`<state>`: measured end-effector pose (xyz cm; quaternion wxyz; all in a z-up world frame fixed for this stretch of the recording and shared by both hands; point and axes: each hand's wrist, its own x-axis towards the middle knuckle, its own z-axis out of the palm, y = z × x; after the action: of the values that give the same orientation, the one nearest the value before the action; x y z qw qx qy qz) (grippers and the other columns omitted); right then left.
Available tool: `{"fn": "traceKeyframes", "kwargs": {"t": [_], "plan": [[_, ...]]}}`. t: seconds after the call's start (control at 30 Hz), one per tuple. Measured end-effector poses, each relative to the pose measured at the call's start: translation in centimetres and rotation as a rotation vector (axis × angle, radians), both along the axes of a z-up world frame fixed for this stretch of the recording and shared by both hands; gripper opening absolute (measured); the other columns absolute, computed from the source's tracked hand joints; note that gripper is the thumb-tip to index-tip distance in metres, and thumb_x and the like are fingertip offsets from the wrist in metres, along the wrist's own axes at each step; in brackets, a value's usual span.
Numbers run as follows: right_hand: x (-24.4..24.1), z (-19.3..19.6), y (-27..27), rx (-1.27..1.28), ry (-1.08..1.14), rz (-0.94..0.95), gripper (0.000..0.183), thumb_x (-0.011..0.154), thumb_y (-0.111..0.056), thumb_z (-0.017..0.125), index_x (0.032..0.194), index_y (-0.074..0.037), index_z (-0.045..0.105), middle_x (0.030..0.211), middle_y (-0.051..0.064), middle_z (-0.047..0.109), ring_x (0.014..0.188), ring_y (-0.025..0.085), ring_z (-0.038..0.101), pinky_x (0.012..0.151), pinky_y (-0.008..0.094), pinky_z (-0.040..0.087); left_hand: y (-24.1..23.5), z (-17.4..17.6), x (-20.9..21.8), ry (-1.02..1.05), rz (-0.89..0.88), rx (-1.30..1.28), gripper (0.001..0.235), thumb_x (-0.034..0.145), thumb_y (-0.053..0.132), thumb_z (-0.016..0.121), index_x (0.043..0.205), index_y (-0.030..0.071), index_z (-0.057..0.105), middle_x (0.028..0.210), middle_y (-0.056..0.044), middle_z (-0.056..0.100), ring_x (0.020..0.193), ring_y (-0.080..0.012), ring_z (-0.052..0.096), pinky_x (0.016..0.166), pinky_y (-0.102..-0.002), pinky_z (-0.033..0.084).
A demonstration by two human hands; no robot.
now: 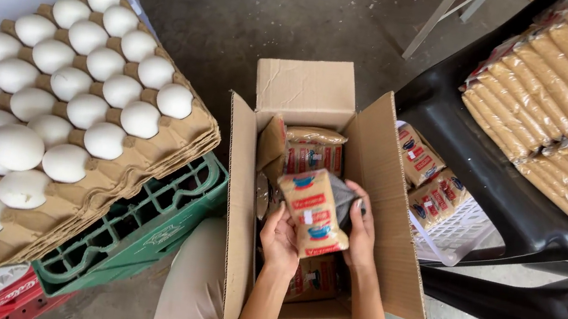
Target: Cleaning and organizing bags of sugar by removing them from a box, wiping them with a cloth, and stacking them neatly on chairs.
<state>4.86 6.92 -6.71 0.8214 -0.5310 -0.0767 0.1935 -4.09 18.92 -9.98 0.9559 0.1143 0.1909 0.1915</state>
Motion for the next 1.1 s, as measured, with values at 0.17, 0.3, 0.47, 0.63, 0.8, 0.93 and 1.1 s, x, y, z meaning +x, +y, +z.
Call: {"fn": "traceKeyframes", "kwargs": {"t": [0.17, 0.3, 0.47, 0.63, 0.8, 0.93, 1.1], "plan": [[-1.8, 0.2, -1.5, -0.091, -0.114, -0.122, 0.04, 0.11, -0.029, 0.047, 0.139, -0.004, 0.057, 0.129, 0.009, 0.065, 0.119, 0.017, 0.059, 0.105, 0.03, 0.046, -1.5, 0.0, -0.9, -0.022, -0.2, -0.09, 0.048, 0.09, 0.019, 0.072, 0.135, 0.01, 0.058, 0.12, -0.006, 0.069, 0.11, -0.0202, 0.068, 0.098, -0.041, 0.056], [-3.3, 4.0, -2.9, -0.453, -0.457, -0.308, 0.034, 0.111, -0.022, 0.049, 0.136, -0.001, 0.059, 0.13, 0.012, 0.066, 0.121, 0.018, 0.059, 0.108, 0.029, 0.044, -1.9, -1.8, -0.8, -0.034, -0.258, -0.048, 0.053, 0.088, 0.005, 0.074, 0.137, 0.008, 0.054, 0.124, -0.007, 0.067, 0.114, -0.0215, 0.067, 0.102, -0.045, 0.056], [-5.7, 5.7, -5.0, -0.547, -0.69, -0.401, 0.035, 0.11, -0.023, 0.051, 0.137, -0.001, 0.057, 0.133, 0.014, 0.066, 0.124, 0.021, 0.063, 0.111, 0.032, 0.046, -2.4, -0.8, -1.1, -0.02, -0.29, 0.024, 0.06, 0.087, 0.004, 0.072, 0.142, 0.007, 0.049, 0.128, -0.01, 0.066, 0.118, -0.0234, 0.066, 0.101, -0.045, 0.058], [-6.7, 8.3, -3.5, -0.683, -0.696, -0.185, 0.07, 0.084, -0.029, 0.073, 0.146, -0.006, 0.05, 0.134, 0.016, 0.062, 0.121, 0.028, 0.063, 0.106, 0.039, 0.049, -3.0, -4.5, -1.7, -0.08, -0.383, 0.089, 0.071, 0.088, 0.0, 0.069, 0.152, 0.007, 0.04, 0.136, -0.013, 0.061, 0.121, -0.027, 0.065, 0.101, -0.045, 0.056], [-7.3, 7.9, -2.5, -1.188, -0.912, 0.013, 0.102, 0.051, -0.021, 0.089, 0.145, -0.015, 0.05, 0.158, 0.01, 0.04, 0.136, 0.046, 0.036, 0.111, 0.057, 0.03, -2.6, -2.2, -1.7, -0.181, -0.424, 0.17, 0.082, 0.085, 0.008, 0.055, 0.162, 0.016, 0.029, 0.152, -0.008, 0.05, 0.134, -0.0217, 0.053, 0.111, -0.039, 0.046], [-5.4, 7.3, -2.0, -1.114, -0.912, 0.014, 0.098, 0.055, -0.014, 0.079, 0.148, -0.017, 0.049, 0.161, 0.01, 0.036, 0.145, 0.05, 0.028, 0.117, 0.058, 0.026, -2.3, 1.2, -1.3, -0.325, -0.413, 0.135, 0.072, 0.094, 0.03, 0.053, 0.16, 0.01, 0.032, 0.16, -0.004, 0.046, 0.147, -0.0198, 0.044, 0.121, -0.035, 0.034], [-4.4, 8.5, -0.2, -1.206, -1.0, 0.062, 0.078, 0.074, -0.021, 0.074, 0.149, -0.03, 0.054, 0.161, 0.005, 0.043, 0.148, 0.048, 0.03, 0.122, 0.059, 0.023, -2.8, -1.6, -1.8, -0.2, -0.474, -0.029, 0.091, 0.097, 0.073, 0.042, 0.159, 0.008, 0.034, 0.158, -0.008, 0.045, 0.146, -0.0237, 0.042, 0.122, -0.041, 0.032]]}}
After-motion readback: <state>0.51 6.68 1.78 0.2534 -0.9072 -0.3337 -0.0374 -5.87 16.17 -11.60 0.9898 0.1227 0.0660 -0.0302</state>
